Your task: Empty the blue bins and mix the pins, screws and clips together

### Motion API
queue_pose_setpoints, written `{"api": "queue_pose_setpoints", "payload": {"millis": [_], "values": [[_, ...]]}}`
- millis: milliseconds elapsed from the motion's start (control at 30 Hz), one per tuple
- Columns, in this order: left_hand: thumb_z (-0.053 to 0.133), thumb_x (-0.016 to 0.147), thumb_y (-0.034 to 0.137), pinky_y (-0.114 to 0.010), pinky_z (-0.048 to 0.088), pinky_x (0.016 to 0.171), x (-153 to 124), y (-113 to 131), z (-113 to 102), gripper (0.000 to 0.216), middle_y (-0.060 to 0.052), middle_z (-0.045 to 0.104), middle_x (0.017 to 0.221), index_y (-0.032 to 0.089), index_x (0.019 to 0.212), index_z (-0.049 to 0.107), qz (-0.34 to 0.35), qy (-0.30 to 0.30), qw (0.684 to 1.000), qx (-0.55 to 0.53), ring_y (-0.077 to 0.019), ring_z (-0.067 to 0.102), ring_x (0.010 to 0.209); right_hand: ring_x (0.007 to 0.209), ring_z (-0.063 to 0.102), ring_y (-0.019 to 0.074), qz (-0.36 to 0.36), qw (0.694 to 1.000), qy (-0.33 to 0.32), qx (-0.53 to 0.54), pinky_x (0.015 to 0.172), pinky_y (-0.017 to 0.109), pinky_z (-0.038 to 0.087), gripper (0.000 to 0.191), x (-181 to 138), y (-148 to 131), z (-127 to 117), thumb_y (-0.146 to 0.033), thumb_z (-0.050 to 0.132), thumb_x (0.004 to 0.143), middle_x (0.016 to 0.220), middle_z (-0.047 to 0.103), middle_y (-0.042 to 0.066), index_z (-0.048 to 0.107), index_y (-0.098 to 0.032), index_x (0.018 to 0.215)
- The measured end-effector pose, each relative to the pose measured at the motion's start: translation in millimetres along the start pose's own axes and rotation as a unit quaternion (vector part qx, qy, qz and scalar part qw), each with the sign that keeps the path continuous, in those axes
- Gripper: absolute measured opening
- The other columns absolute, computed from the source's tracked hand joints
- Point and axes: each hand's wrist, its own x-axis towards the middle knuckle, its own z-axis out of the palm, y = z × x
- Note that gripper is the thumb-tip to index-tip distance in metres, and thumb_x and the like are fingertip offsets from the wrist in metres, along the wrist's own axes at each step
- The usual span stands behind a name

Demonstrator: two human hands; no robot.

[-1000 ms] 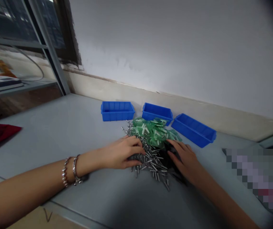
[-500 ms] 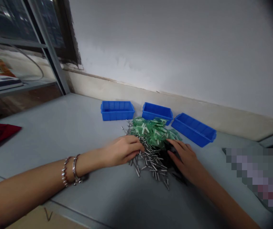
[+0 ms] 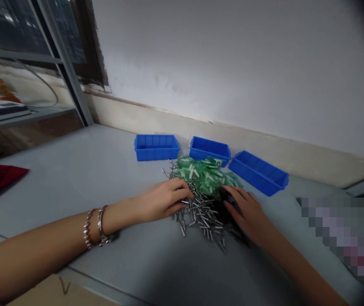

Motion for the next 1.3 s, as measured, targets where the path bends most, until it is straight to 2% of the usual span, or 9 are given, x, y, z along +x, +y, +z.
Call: {"api": "queue_pose_setpoints", "payload": {"millis": [267, 467, 600, 733, 867, 1100, 1167, 1300], "values": [[0.043, 0.088, 0.013, -0.028, 0.048, 0.079, -0.9, 0.5, -1.5, 0.021, -0.007, 0.056, 0.097, 0.017, 0.103, 0.056, -0.005, -0.037, 0.999, -0.012, -0.0151, 0.054, 0.088, 0.107, 0.05, 0.0285, -0.004, 1.0, 0.01, 0.006, 0.081, 0.047, 0.044, 0.038, -1.2, -0.8, -0.3, -0.033, 0.033, 0.089, 0.12, 0.055, 0.011, 0.047, -0.023, 0.122], [0.044, 0.086, 0.011, -0.026, 0.048, 0.074, -0.4, 1.5, -1.3, 0.021, -0.006, 0.057, 0.093, 0.017, 0.101, 0.057, 0.006, -0.017, 1.0, -0.005, -0.0142, 0.055, 0.083, 0.105, 0.05, 0.0287, -0.017, 0.998, 0.057, 0.021, 0.083, 0.048, 0.042, 0.033, -0.9, -3.2, -3.7, -0.033, 0.038, 0.088, 0.112, 0.057, 0.011, 0.049, -0.023, 0.118], [0.043, 0.088, 0.013, -0.025, 0.047, 0.073, 0.7, 3.4, -2.8, 0.018, -0.007, 0.057, 0.091, 0.015, 0.099, 0.058, 0.019, 0.033, 0.999, 0.006, -0.0143, 0.055, 0.083, 0.098, 0.053, 0.0261, -0.046, 0.991, 0.112, 0.048, 0.081, 0.043, 0.043, 0.025, -1.1, -9.5, -16.1, -0.036, 0.041, 0.088, 0.101, 0.059, 0.01, 0.053, -0.024, 0.106], [0.045, 0.088, 0.015, -0.026, 0.046, 0.072, 1.7, 4.6, -3.6, 0.016, -0.007, 0.058, 0.088, 0.014, 0.097, 0.058, 0.025, 0.075, 0.997, 0.013, -0.0146, 0.054, 0.081, 0.089, 0.055, 0.0213, -0.111, 0.988, 0.054, 0.089, 0.078, 0.037, 0.045, 0.02, -5.3, -21.8, -24.9, -0.037, 0.049, 0.085, 0.091, 0.059, 0.006, 0.056, -0.023, 0.098], [0.046, 0.089, 0.016, -0.026, 0.046, 0.071, 2.0, 6.1, -4.3, 0.014, -0.006, 0.057, 0.086, 0.013, 0.096, 0.058, 0.036, 0.103, 0.994, 0.01, -0.014, 0.053, 0.079, 0.09, 0.055, 0.0217, -0.133, 0.988, -0.028, 0.076, 0.079, 0.039, 0.045, 0.022, -9.9, -30.4, -21.6, -0.037, 0.06, 0.079, 0.092, 0.057, 0.005, 0.058, -0.024, 0.096], [0.043, 0.089, 0.011, -0.023, 0.047, 0.071, 1.4, 8.8, -4.9, 0.014, -0.007, 0.054, 0.089, 0.013, 0.097, 0.055, 0.038, 0.14, 0.989, -0.035, -0.012, 0.053, 0.081, 0.08, 0.055, 0.0173, -0.149, 0.985, -0.031, 0.079, 0.072, 0.032, 0.047, 0.007, -9.0, -28.4, -17.1, -0.022, 0.052, 0.083, 0.087, 0.055, 0.005, 0.058, -0.021, 0.087], [0.042, 0.089, 0.01, -0.024, 0.047, 0.071, 1.1, 7.7, -3.9, 0.015, -0.007, 0.054, 0.089, 0.013, 0.097, 0.055, 0.032, 0.129, 0.991, -0.032, -0.0122, 0.053, 0.081, 0.079, 0.055, 0.0168, -0.155, 0.984, -0.025, 0.081, 0.071, 0.032, 0.047, 0.007, -8.1, -28.0, -16.9, -0.02, 0.05, 0.083, 0.085, 0.055, 0.004, 0.057, -0.021, 0.084], [0.042, 0.087, 0.009, -0.025, 0.047, 0.073, -0.3, 3.2, -0.4, 0.019, -0.007, 0.053, 0.094, 0.015, 0.1, 0.055, 0.006, 0.046, 0.999, -0.024, -0.0135, 0.053, 0.083, 0.077, 0.056, 0.0164, -0.172, 0.982, 0.0, 0.079, 0.071, 0.032, 0.047, 0.01, -7.1, -27.7, -15.2, -0.018, 0.047, 0.084, 0.08, 0.056, 0.003, 0.056, -0.021, 0.08]]}}
